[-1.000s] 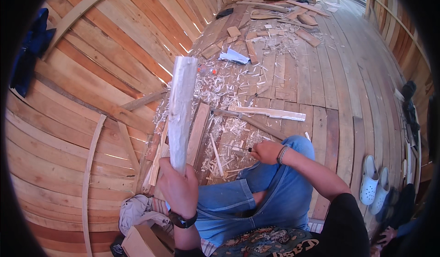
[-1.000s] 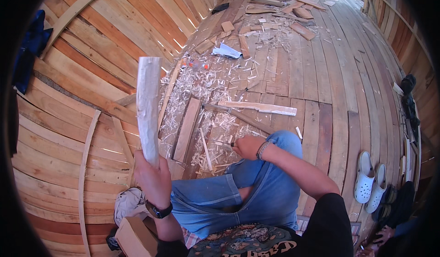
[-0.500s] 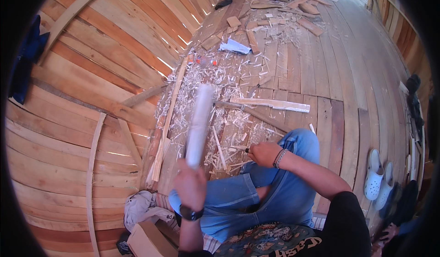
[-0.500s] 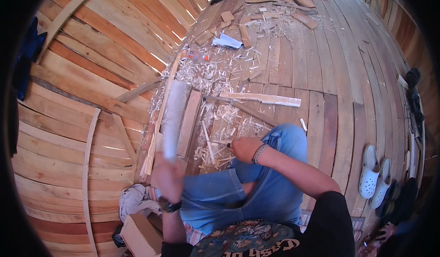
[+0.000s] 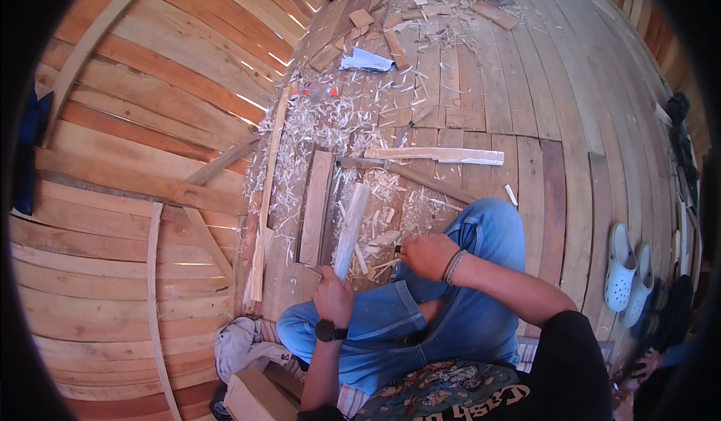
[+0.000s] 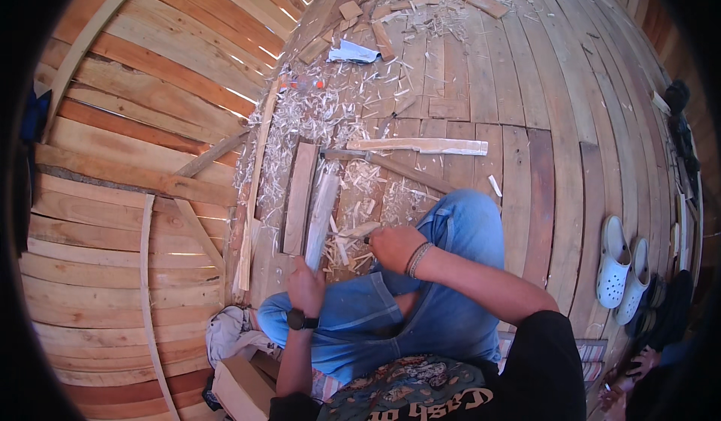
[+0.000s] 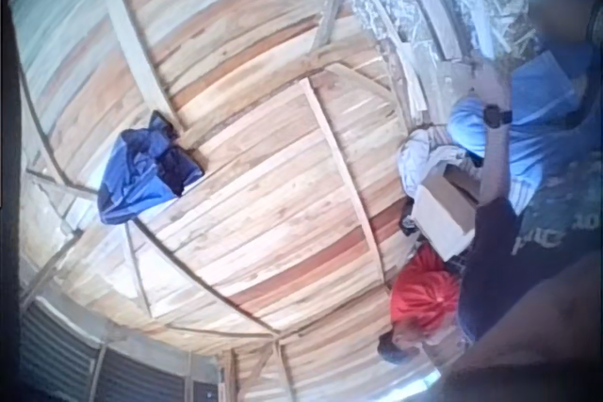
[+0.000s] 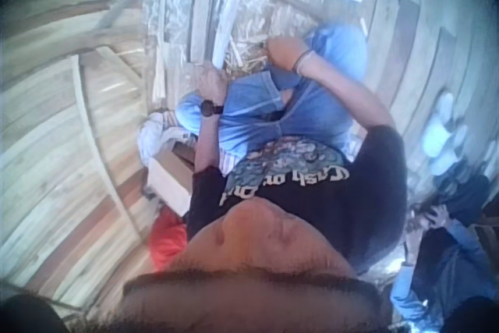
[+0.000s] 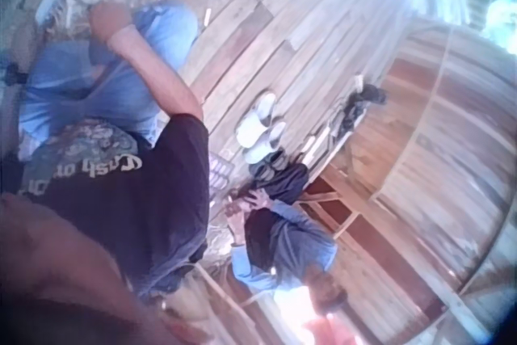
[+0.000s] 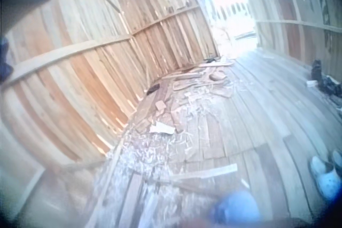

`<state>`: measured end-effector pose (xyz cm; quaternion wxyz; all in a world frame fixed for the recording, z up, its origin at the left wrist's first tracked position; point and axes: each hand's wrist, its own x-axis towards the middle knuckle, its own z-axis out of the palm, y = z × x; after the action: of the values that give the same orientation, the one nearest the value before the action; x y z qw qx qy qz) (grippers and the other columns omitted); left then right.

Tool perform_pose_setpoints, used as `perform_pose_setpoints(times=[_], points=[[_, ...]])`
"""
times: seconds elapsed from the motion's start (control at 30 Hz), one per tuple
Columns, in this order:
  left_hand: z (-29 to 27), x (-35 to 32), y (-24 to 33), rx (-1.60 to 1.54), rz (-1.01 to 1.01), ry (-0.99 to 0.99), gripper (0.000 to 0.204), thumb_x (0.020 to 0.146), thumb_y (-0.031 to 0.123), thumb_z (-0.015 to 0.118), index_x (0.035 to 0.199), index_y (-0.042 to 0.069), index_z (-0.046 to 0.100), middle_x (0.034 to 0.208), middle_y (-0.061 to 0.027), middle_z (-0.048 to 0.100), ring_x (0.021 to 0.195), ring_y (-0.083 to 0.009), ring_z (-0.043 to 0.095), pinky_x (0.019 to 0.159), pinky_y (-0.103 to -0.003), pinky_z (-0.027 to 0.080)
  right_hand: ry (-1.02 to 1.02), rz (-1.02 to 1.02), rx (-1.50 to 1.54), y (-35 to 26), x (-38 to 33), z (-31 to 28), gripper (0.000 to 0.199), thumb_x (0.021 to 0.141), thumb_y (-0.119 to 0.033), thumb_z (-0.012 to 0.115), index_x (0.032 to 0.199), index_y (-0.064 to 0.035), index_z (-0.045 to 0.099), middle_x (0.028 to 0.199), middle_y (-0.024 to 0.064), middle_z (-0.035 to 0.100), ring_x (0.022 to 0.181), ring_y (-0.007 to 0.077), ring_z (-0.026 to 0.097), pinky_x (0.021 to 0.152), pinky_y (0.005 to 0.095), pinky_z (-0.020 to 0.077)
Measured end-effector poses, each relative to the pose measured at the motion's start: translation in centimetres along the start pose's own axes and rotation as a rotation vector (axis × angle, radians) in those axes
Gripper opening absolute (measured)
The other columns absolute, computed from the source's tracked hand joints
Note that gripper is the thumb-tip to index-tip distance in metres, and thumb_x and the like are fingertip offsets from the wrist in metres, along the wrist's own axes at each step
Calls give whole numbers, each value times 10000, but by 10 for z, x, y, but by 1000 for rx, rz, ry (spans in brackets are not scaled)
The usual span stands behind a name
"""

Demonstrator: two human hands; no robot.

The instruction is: The person carves a piece of wood using a small knife, shaving off thin strips while sitting on the floor.

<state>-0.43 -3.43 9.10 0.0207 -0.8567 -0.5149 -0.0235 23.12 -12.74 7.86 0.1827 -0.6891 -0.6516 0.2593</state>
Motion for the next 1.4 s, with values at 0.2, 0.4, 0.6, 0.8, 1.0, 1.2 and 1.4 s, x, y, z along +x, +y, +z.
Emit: perform_pose_setpoints(times=[0.2,0.4,0.6,0.8,1.0,1.2,1.4], points=[[-105,-8,27,-140,-303,317,256,785,144,650,935,-1,501,684,-240,613,672,-445,621,591,-518,482,-13,93,68,8,-8,10,288,945,-276,480,927,-8,585,791,189,673,751,356,677,641,455,543],[-15,-14,6,-160,-56,90,243,783,124,649,907,16,471,639,-247,586,616,-449,602,565,-544,442,-48,81,46,-2,-8,17,313,944,-306,495,966,-1,566,796,186,674,736,356,678,630,454,544],[-67,-2,16,-187,-253,98,282,814,154,636,982,-2,470,800,-298,613,771,-484,606,660,-548,456,-35,130,127,3,-17,13,310,947,-306,489,964,-1,549,810,200,671,774,379,671,665,462,539],[5,25,-50,-197,-312,138,345,818,203,639,1001,-18,447,799,-303,622,768,-484,610,680,-546,476,32,212,315,1,-12,10,298,936,-256,465,1019,30,453,803,286,638,783,461,628,711,533,499],[113,38,-66,-252,-379,-268,445,805,220,654,1079,-49,428,917,-324,634,864,-482,624,754,-542,498,291,185,520,-4,26,24,231,917,-163,458,1004,45,411,784,338,600,790,517,582,738,560,464],[137,42,-54,-328,-340,-287,450,796,206,647,1089,-64,439,929,-319,635,881,-477,629,787,-530,508,503,101,364,-5,61,51,220,918,-164,511,996,37,464,854,309,606,761,488,592,706,560,465],[148,40,-58,-352,-350,-292,462,793,223,654,1105,-59,462,959,-311,637,932,-457,628,828,-515,510,499,122,213,-9,84,42,209,912,-176,540,969,4,450,814,278,622,715,470,607,646,555,488]])
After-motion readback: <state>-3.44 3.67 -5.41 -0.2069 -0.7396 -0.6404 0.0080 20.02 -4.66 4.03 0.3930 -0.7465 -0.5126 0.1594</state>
